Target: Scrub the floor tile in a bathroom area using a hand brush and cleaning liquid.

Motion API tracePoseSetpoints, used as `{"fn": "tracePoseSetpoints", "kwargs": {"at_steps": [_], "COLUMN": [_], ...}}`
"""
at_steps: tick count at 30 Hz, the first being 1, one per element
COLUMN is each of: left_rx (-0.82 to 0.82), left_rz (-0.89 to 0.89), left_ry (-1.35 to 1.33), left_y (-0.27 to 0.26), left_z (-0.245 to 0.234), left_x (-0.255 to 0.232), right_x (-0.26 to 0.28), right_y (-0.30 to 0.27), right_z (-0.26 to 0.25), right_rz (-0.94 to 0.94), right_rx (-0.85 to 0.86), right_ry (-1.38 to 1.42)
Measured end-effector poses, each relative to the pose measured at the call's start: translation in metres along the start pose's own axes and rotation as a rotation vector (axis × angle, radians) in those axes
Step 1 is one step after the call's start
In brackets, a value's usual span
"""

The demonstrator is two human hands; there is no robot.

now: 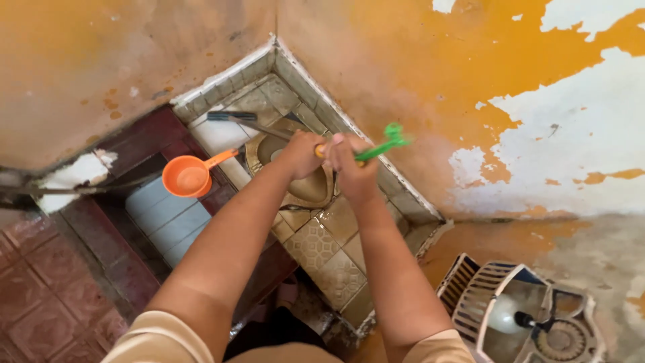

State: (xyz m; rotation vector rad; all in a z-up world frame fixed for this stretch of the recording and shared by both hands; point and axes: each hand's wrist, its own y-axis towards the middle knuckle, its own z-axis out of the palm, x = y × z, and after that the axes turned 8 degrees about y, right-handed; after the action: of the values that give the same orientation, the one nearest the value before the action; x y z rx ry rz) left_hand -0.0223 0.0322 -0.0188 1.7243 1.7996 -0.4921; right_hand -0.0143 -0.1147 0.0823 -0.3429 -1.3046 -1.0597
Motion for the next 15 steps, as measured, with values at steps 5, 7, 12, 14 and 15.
{"fn": "tracePoseSetpoints", "kwargs": {"at_steps": [5, 7, 12, 14, 15], "left_rx": [0.001, 0.013, -0.148, -0.167, -0.186], "left_rz": [-0.006, -0.027, 0.093, 0.158, 0.215], "left_ry": [0.029, -0.043, -0.187, -0.121, -0.058], "left_y": [-0.001, -0.008, -0.035, -0.025, -0.020], "left_z": [0.027, 0.026, 0.010, 0.035, 0.047], "left_x": [0.018, -0.008, -0.062, -0.027, -0.010], "right_x": [-0.018, -0.007, 0.025, 0.001, -0.010], "right_y": [-0.016, -0.027, -0.050, -0.048, -0.048], "right_z": [-0.004, -0.008, 0.001, 0.001, 0.000], "right_rz": [-0.021, -0.075, -0.146, -0.168, -0.182], "right_rx": [-0.062, -0.077, -0.247, -0.265, -0.281], "right_ry": [0.064, 0.114, 0.183, 0.172, 0.161]}}
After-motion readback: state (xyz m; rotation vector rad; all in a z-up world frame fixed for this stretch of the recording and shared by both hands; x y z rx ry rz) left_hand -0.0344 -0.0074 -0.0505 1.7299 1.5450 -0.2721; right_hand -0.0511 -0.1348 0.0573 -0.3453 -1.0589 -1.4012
